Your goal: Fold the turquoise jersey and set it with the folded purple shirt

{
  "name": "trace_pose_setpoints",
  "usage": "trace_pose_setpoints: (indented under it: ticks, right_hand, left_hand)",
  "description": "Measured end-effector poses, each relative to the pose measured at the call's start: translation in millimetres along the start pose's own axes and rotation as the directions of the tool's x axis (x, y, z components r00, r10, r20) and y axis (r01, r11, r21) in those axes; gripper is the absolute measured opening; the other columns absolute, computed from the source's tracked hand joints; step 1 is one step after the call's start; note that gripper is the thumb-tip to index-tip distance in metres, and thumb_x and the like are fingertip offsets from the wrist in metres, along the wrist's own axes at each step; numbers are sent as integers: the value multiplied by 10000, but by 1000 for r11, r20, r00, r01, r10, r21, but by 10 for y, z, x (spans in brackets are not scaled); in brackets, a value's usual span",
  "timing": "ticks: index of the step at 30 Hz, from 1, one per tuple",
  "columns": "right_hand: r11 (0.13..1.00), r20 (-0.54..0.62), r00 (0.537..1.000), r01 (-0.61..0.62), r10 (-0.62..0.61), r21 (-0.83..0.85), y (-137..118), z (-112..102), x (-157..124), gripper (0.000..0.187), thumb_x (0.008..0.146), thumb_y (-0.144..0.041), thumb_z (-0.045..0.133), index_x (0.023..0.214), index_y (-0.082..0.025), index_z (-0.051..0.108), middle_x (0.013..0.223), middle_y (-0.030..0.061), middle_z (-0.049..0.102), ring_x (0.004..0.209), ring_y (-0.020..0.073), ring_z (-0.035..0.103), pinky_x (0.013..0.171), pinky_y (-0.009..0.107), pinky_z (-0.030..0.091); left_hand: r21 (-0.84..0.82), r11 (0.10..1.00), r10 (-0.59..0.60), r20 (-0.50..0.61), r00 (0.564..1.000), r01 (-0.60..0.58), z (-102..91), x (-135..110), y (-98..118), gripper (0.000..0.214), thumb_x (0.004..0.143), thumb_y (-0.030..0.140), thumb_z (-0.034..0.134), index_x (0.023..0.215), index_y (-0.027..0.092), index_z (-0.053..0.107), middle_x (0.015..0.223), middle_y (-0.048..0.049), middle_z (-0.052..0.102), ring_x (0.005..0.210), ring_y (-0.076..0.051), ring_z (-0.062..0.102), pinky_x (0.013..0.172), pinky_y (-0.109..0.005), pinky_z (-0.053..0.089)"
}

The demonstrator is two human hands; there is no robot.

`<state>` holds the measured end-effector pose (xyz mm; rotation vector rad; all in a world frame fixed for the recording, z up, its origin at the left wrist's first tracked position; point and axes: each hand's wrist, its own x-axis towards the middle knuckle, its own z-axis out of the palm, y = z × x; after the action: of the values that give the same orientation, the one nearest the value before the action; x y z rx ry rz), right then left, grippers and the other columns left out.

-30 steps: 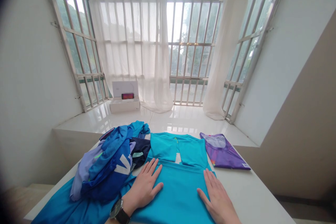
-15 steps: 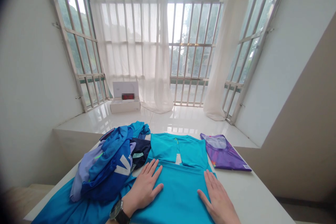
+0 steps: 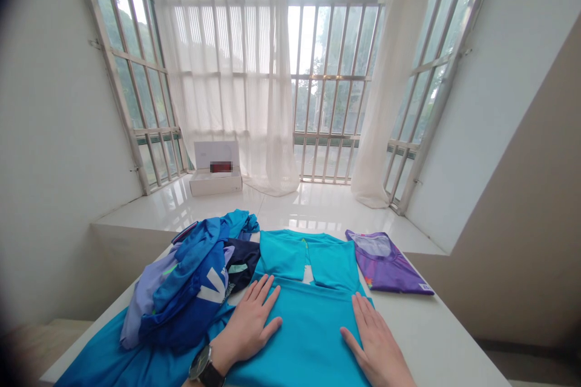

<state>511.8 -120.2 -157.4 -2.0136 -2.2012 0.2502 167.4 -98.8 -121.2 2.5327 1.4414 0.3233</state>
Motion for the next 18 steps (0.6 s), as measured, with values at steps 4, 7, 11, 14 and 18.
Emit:
trace_pose_setpoints:
  ticks: [4, 7, 11, 14, 18]
  right_hand:
    - [1000, -19, 1000, 1, -1, 13, 1, 6, 1, 865, 922, -717, 294, 1568, -143, 252, 1637, 58, 210, 1512, 278, 197, 1243, 484, 225]
    - [1000, -21, 1000, 2, -2, 16, 4, 6, 2, 865, 923, -713, 294, 1567, -136, 256, 1636, 63, 211, 1511, 280, 200, 1243, 482, 226]
    - [999, -27, 1000, 6, -5, 36, 7, 4, 7, 860, 921, -711, 310, 1565, -141, 269, 1634, 66, 223, 1509, 288, 210, 1240, 492, 231]
    - [999, -26, 1000, 3, -2, 37, 4, 2, 6, 856, 924, -705, 311, 1566, -140, 263, 1636, 64, 222, 1510, 286, 206, 1242, 483, 229]
    - [1000, -32, 999, -2, 3, 28, -3, 4, 0, 851, 925, -701, 318, 1563, -141, 274, 1636, 62, 233, 1510, 283, 206, 1245, 467, 229]
  left_hand:
    - [4, 1000, 13, -18, 1000, -13, 22, 0, -20, 673, 1009, 624, 287, 1571, 255, 270, 1654, -81, 135, 1516, -334, 153, 1220, -533, 202]
    - [12, 1000, 20, -27, 999, -20, 28, 2, -29, 671, 1009, 622, 287, 1571, 255, 273, 1653, -81, 148, 1513, -336, 169, 1215, -531, 211]
    - [35, 999, 20, -45, 999, -18, 33, 1, -30, 658, 1008, 613, 304, 1565, 262, 291, 1651, -66, 176, 1506, -334, 198, 1208, -511, 226]
    - [40, 999, 20, -43, 999, -19, 36, 0, -26, 659, 1009, 614, 297, 1566, 261, 289, 1652, -68, 178, 1506, -332, 198, 1208, -507, 223]
    - [42, 999, 27, -41, 999, -25, 35, 1, -24, 663, 1008, 616, 298, 1565, 256, 291, 1649, -81, 184, 1506, -333, 198, 1208, -511, 218]
